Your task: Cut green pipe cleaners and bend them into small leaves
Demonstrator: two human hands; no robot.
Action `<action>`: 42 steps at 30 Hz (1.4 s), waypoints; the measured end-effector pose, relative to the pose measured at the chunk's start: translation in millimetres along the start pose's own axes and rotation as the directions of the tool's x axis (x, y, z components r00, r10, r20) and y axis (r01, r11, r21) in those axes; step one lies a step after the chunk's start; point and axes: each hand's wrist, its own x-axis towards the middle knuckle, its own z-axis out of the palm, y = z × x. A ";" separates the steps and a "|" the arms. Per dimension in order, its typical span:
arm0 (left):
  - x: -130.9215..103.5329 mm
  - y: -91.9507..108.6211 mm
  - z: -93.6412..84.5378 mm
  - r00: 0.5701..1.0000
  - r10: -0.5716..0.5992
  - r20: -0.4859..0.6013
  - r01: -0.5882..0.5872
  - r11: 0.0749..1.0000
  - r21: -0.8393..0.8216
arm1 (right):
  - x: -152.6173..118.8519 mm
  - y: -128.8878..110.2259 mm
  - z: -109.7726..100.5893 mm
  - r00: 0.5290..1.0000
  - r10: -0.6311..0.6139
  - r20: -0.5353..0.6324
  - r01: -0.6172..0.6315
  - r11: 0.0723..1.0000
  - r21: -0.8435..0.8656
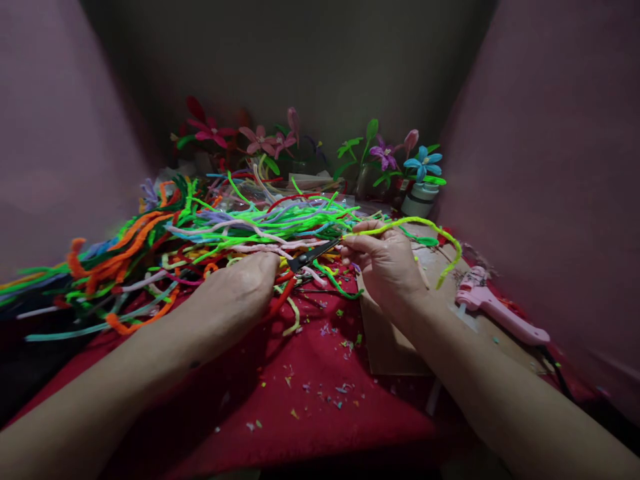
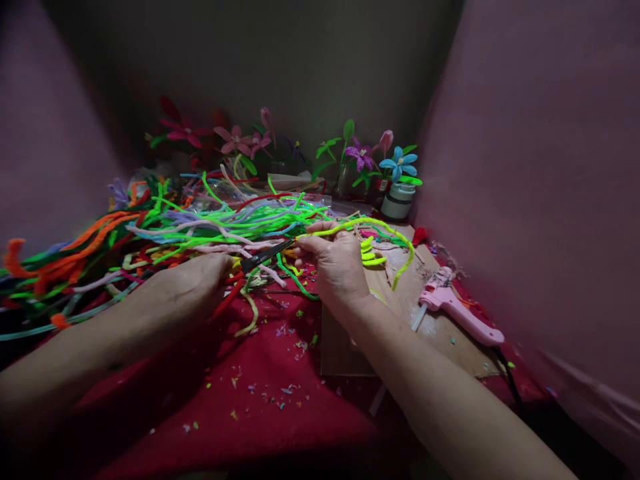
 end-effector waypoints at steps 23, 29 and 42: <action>-4.4 1.9 19.0 0.986 0.155 -0.053 -0.148 0.981 0.125 | 2.1 6.6 -1.6 0.996 0.091 -0.008 -0.089 0.984 0.154; -3.2 8.5 15.9 0.993 0.086 -0.080 -0.076 0.989 0.126 | 0.1 5.3 -0.5 0.998 0.060 -0.012 -0.059 0.994 0.097; -2.6 16.3 15.6 0.978 0.149 -0.149 -0.090 0.934 0.345 | -3.9 4.8 0.8 0.998 0.024 -0.057 -0.023 0.999 0.030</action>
